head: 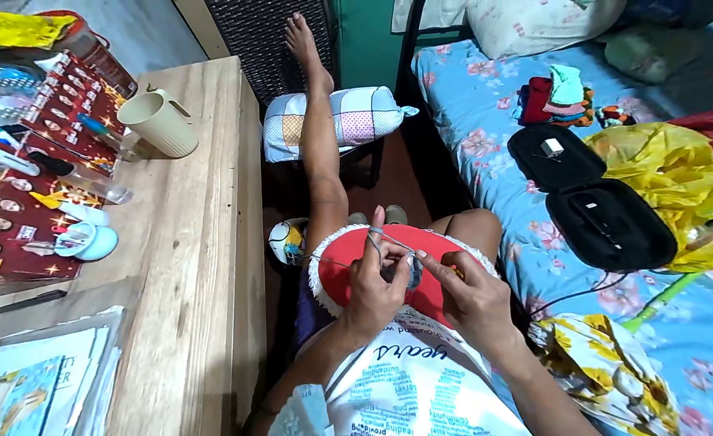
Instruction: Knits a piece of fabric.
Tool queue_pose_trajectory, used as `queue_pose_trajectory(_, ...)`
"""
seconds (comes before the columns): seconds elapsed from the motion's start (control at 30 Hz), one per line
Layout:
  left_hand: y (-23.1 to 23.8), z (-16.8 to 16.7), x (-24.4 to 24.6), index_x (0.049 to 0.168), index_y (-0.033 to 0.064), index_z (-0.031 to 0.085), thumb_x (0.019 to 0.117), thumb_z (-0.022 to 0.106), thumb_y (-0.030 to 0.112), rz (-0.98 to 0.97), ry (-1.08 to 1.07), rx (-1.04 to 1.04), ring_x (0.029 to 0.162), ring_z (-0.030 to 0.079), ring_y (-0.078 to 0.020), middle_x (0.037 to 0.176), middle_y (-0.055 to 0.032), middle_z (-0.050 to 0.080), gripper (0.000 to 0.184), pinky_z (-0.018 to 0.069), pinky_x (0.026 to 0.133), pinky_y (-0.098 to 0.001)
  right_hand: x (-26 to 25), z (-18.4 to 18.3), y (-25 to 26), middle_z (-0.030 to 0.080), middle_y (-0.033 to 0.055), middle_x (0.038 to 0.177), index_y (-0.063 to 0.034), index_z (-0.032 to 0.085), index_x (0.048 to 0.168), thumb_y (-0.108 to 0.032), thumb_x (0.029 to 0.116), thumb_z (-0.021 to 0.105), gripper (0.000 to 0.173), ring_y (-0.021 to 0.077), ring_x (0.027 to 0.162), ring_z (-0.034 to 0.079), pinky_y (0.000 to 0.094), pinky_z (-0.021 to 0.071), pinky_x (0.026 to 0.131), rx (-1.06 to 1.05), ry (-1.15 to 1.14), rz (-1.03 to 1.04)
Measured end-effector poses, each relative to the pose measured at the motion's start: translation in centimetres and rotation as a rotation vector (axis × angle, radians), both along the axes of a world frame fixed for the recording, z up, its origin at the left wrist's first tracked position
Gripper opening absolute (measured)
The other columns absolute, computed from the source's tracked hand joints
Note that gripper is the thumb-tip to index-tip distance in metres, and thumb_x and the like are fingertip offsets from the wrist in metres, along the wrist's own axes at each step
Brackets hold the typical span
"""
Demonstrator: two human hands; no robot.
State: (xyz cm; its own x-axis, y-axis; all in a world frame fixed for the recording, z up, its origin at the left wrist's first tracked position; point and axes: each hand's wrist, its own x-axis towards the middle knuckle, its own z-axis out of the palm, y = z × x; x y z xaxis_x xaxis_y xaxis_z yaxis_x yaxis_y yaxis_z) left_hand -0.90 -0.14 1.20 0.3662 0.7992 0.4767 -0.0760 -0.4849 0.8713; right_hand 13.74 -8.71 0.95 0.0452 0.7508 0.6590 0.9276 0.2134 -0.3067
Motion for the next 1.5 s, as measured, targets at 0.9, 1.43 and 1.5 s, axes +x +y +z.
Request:
queue_pose_trajectory(0.9,1.4,-0.4,-0.8,0.148,-0.0211,0.028,0.0909,0.06,-0.003,-0.159,-0.023,-0.052,0.087,0.069,-0.0071,0.096,-0.0105,0.072,0.068,0.0568,0.084,-0.0232,1.6,1.0,1.2,0.059,-0.0074,0.083,0.0008,0.053,0.13,0.003,0.083,0.061,0.048,-0.003,0.058,0.05,0.0121,0.0416,0.05,-0.424,1.081,0.36)
queue_pose_trajectory(1.43,0.9,-0.8,-0.6,0.133,-0.0164,0.055,0.0924,0.062,-0.001,-0.069,-0.106,0.132,0.089,0.069,-0.0039,0.096,-0.0104,0.074,0.043,0.0569,0.087,-0.0218,-0.7,-2.6,2.0,0.065,0.0042,0.092,0.0016,0.064,0.104,-0.005,0.0947,0.062,0.012,-0.0021,0.079,0.062,0.0113,0.0536,0.07,0.115,0.689,0.313)
queue_pose_trajectory(1.5,1.4,-0.5,-1.1,0.134,-0.0172,0.053,0.0934,0.06,-0.001,-0.123,-0.087,0.117,0.086,0.069,-0.0045,0.093,-0.0106,0.073,0.045,0.0573,0.084,-0.0218,-0.3,-2.5,2.0,0.063,0.0085,0.088,0.0024,0.064,0.1,-0.004,0.0942,0.06,0.01,-0.0007,0.075,0.06,0.0093,0.0505,0.068,0.162,0.526,0.277)
